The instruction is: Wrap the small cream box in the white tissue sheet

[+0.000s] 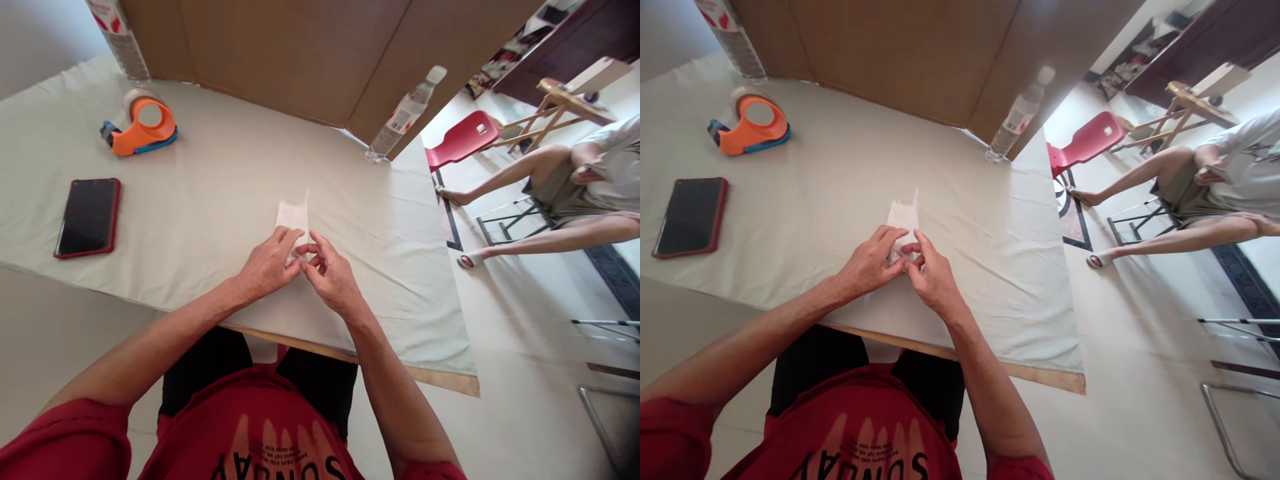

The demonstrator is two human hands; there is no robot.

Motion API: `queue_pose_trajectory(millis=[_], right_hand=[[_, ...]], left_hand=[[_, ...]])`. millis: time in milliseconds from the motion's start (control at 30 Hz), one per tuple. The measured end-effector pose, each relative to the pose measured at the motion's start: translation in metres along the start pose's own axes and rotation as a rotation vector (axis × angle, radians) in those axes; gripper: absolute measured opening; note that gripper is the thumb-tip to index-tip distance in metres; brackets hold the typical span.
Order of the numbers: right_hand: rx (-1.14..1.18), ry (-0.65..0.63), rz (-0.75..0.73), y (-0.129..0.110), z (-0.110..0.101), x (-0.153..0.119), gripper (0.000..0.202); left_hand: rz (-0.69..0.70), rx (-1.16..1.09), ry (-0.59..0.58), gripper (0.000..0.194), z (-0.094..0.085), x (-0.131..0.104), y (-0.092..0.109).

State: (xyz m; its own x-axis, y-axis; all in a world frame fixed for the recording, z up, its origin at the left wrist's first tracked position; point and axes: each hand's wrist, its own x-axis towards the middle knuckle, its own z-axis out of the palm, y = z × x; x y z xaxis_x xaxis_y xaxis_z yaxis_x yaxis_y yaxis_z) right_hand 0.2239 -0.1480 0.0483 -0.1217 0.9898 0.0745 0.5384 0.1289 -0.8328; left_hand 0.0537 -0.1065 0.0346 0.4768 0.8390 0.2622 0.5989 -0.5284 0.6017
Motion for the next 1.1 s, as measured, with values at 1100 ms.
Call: queue_pose_trajectory(millis=[1100], right_hand=[[-0.056,-0.161,-0.133,0.019,-0.022,0.038,0.055]], left_hand=[[-0.175,-0.177,0.053,0.018,0.005,0.007,-0.002]])
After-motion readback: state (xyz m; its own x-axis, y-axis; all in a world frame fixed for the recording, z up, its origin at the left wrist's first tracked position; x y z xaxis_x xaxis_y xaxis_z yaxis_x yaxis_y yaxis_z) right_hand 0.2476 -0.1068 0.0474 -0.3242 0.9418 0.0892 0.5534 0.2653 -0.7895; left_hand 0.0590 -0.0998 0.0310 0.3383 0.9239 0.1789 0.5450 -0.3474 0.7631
